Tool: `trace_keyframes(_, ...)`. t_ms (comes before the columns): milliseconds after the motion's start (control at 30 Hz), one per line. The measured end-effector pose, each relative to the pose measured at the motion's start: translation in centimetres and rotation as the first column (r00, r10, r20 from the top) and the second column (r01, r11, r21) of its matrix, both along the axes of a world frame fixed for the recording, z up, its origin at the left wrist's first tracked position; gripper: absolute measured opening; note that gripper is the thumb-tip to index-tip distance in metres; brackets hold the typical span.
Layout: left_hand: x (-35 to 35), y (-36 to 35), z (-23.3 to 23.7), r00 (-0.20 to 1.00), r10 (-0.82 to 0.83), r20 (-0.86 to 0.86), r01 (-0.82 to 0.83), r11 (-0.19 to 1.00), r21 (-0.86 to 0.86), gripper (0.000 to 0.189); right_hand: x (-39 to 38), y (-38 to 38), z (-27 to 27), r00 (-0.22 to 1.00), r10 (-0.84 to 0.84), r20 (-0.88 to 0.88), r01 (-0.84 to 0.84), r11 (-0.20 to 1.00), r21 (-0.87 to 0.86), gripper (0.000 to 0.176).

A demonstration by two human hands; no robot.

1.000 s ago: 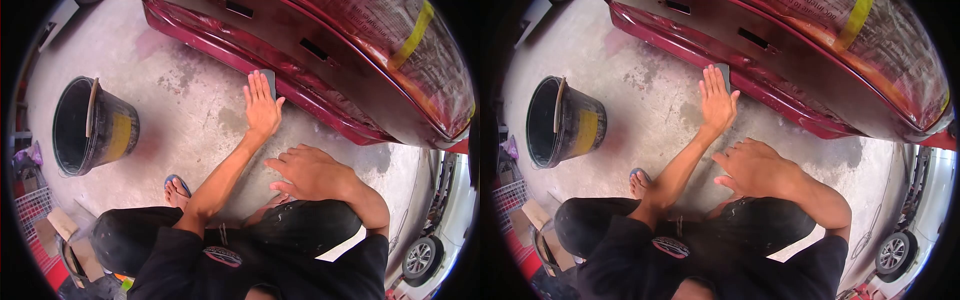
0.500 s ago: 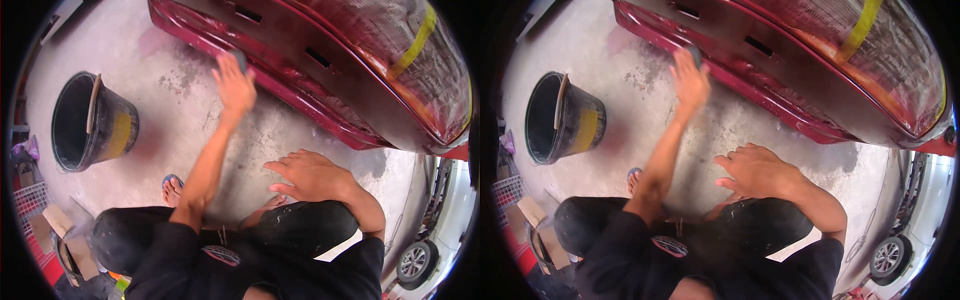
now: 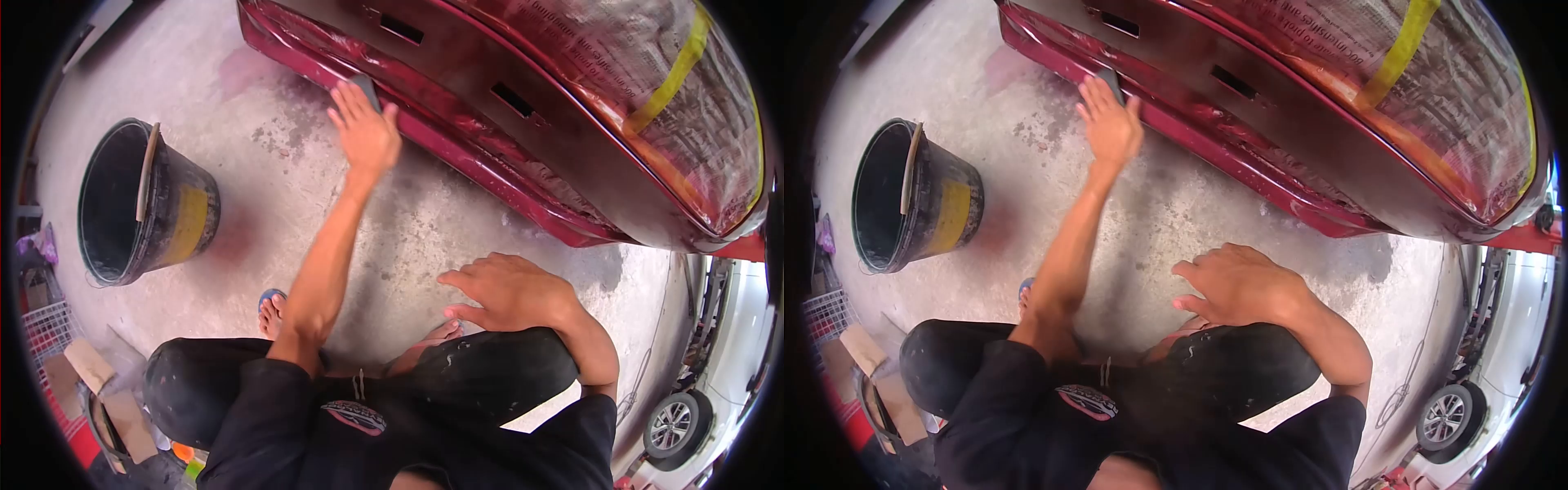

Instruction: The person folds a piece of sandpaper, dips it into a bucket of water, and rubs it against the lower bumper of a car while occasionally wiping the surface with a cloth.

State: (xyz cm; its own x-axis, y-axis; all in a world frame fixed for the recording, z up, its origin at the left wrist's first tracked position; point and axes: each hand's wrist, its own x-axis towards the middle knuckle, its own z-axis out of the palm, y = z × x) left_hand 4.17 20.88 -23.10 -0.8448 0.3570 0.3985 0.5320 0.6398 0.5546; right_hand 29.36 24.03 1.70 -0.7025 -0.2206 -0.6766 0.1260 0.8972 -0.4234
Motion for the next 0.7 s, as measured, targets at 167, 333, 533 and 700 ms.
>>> trace_keyframes(167,7.5,0.0,0.5,0.961,-0.276,0.009,0.276,0.961,-0.026,0.082,-1.9,-0.4,-0.4,0.993,0.014,-0.119,-0.017,1.000,-0.023,0.052)
trace_keyframes(333,-1.0,-1.3,0.5,0.990,-0.137,0.023,0.137,0.991,-0.008,0.086,-0.5,0.1,0.1,0.999,-0.014,0.051,0.014,1.000,0.003,0.054)
trace_keyframes(533,9.4,1.3,1.5,0.982,-0.186,0.012,0.186,0.982,-0.035,0.081,-1.3,-0.4,-0.1,0.995,-0.001,-0.098,-0.003,0.999,-0.040,0.053)
trace_keyframes(700,-0.6,-0.2,0.2,0.999,0.041,-0.001,-0.041,0.998,0.042,0.082,0.5,0.2,-0.2,0.999,-0.010,0.031,0.010,1.000,0.010,0.053)
